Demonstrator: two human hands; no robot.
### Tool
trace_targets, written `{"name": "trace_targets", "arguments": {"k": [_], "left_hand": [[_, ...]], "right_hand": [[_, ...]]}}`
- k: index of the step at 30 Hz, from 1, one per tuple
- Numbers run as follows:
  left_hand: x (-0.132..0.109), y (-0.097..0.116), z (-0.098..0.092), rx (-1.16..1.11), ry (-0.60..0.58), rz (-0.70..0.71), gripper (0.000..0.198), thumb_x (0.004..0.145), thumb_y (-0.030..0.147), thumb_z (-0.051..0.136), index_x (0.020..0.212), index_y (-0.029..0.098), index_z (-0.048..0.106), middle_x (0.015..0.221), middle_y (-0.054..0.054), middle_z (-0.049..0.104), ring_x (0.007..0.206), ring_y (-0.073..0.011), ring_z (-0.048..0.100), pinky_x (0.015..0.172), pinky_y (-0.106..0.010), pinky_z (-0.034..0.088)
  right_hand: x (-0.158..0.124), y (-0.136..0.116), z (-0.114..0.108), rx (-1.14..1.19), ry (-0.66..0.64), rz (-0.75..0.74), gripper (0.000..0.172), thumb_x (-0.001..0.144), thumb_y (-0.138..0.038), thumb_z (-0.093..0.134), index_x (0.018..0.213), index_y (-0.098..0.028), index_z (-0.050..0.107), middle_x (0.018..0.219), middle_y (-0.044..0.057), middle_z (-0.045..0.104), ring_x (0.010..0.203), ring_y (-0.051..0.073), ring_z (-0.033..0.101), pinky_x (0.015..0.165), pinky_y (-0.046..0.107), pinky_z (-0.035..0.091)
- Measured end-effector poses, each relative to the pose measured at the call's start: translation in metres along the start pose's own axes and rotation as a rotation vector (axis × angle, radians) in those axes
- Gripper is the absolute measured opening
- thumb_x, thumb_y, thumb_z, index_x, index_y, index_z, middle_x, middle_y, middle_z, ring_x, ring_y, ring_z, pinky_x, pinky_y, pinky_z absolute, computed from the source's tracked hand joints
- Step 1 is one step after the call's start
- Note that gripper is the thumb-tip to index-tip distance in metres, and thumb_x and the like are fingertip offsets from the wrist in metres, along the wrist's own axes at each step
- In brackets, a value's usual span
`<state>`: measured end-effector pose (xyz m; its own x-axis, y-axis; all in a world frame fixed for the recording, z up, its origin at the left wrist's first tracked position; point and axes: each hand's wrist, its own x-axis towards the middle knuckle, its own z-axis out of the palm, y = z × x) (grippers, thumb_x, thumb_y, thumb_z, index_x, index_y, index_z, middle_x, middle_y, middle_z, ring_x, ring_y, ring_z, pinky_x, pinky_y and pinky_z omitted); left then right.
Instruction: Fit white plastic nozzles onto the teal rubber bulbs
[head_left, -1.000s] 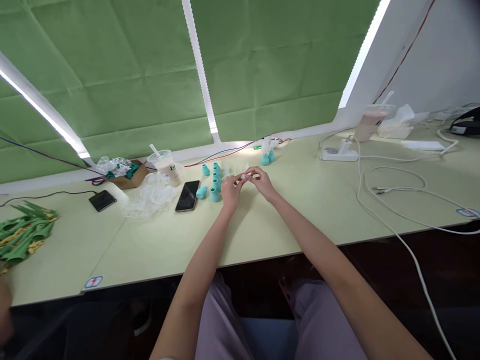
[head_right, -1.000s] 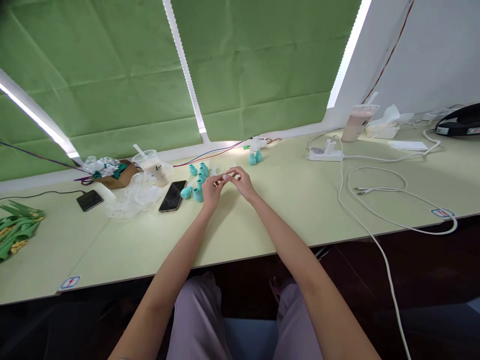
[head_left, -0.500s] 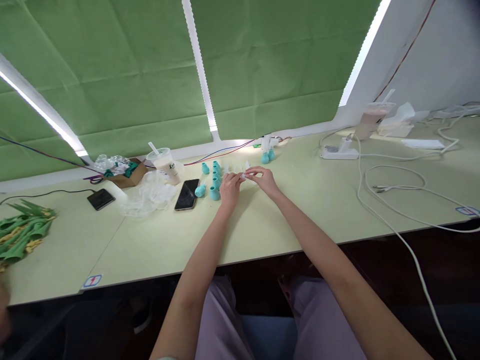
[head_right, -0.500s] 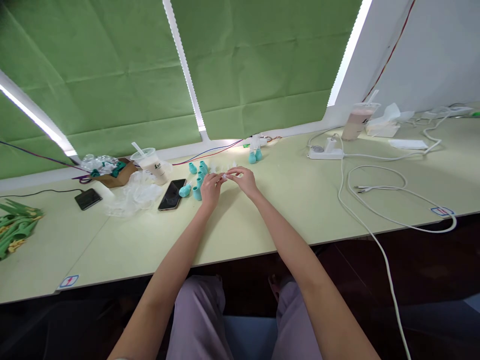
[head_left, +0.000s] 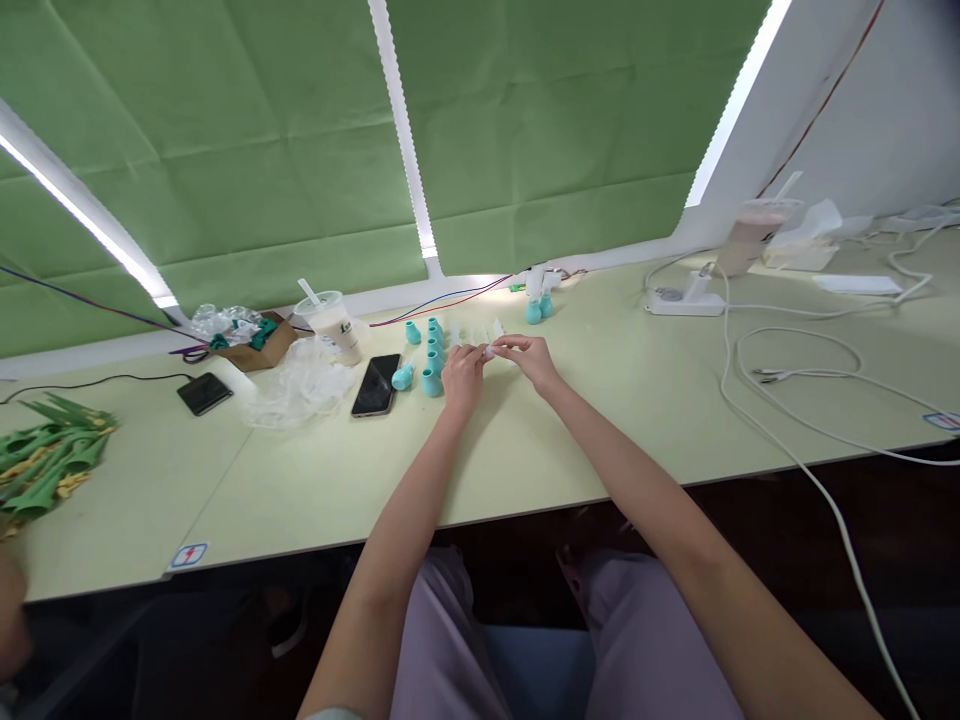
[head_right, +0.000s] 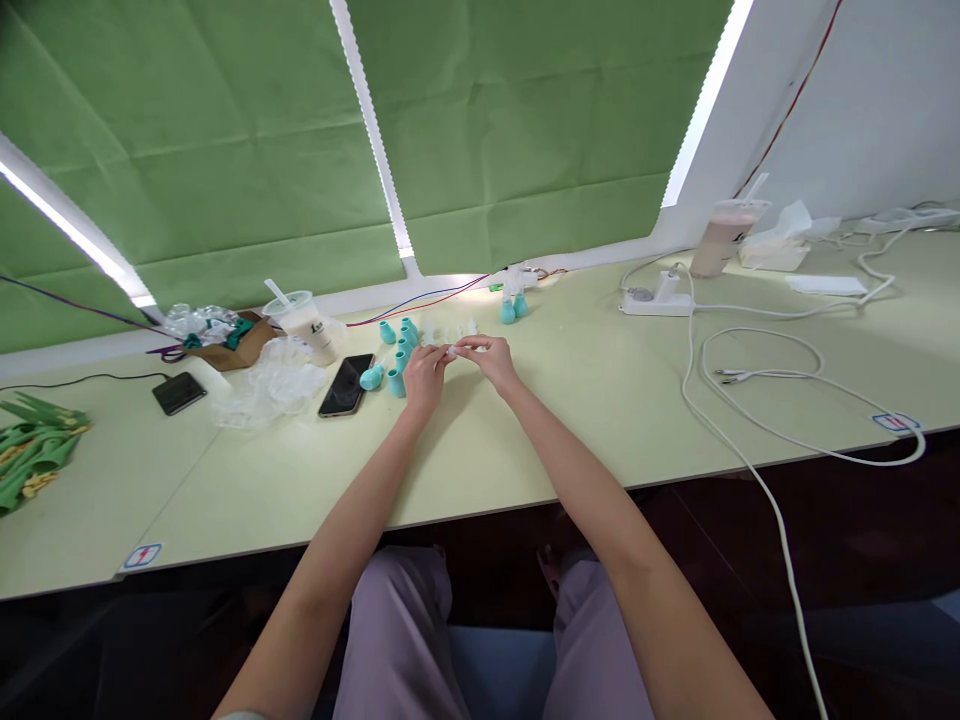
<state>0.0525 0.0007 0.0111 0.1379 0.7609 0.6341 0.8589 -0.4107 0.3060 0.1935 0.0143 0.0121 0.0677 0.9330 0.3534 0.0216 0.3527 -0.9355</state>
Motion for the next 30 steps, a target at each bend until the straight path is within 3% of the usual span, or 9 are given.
{"name": "trace_targets", "arguments": {"k": [6, 11, 14, 22, 30], "left_hand": [[0.0, -0.001, 0.003, -0.014, 0.005, 0.023, 0.026, 0.092, 0.029, 0.044, 0.102, 0.027, 0.068, 0.086, -0.003, 0.065, 0.085, -0.017, 0.054, 0.065, -0.026, 0.039], [0.001, -0.004, 0.003, -0.011, 0.059, 0.008, 0.026, 0.091, 0.031, 0.045, 0.104, 0.025, 0.067, 0.087, -0.004, 0.066, 0.085, -0.0173, 0.053, 0.066, -0.026, 0.039], [0.001, -0.005, 0.004, -0.009, 0.074, -0.004, 0.027, 0.091, 0.032, 0.044, 0.104, 0.025, 0.067, 0.086, -0.004, 0.065, 0.085, -0.0177, 0.054, 0.066, -0.026, 0.039], [0.0, -0.003, 0.005, -0.021, 0.063, -0.034, 0.026, 0.091, 0.03, 0.046, 0.104, 0.026, 0.067, 0.088, -0.005, 0.066, 0.087, -0.0183, 0.055, 0.068, -0.027, 0.041], [0.001, -0.001, 0.003, -0.009, 0.056, -0.015, 0.026, 0.091, 0.031, 0.045, 0.103, 0.025, 0.067, 0.087, -0.005, 0.066, 0.084, -0.0182, 0.053, 0.067, -0.027, 0.038]], "right_hand": [[0.001, 0.001, -0.003, -0.034, 0.02, 0.031, 0.026, 0.056, -0.048, 0.074, 0.069, -0.025, 0.071, 0.082, 0.001, 0.071, 0.086, 0.021, 0.059, 0.085, 0.037, 0.045], [-0.005, -0.001, 0.006, -0.086, 0.04, -0.17, 0.026, 0.07, -0.047, 0.067, 0.089, -0.03, 0.073, 0.104, 0.001, 0.069, 0.101, 0.022, 0.058, 0.094, 0.039, 0.041], [-0.01, -0.002, 0.012, -0.141, 0.065, -0.25, 0.018, 0.077, -0.045, 0.062, 0.086, -0.034, 0.073, 0.103, -0.001, 0.07, 0.107, 0.022, 0.057, 0.101, 0.04, 0.036], [-0.013, -0.002, 0.014, -0.128, 0.14, -0.234, 0.012, 0.072, -0.042, 0.067, 0.077, -0.032, 0.073, 0.091, -0.001, 0.072, 0.1, 0.023, 0.059, 0.096, 0.041, 0.041], [-0.011, -0.004, 0.012, -0.026, 0.133, -0.144, 0.015, 0.066, -0.04, 0.072, 0.073, -0.027, 0.073, 0.085, 0.001, 0.072, 0.093, 0.023, 0.064, 0.092, 0.038, 0.045]]}}
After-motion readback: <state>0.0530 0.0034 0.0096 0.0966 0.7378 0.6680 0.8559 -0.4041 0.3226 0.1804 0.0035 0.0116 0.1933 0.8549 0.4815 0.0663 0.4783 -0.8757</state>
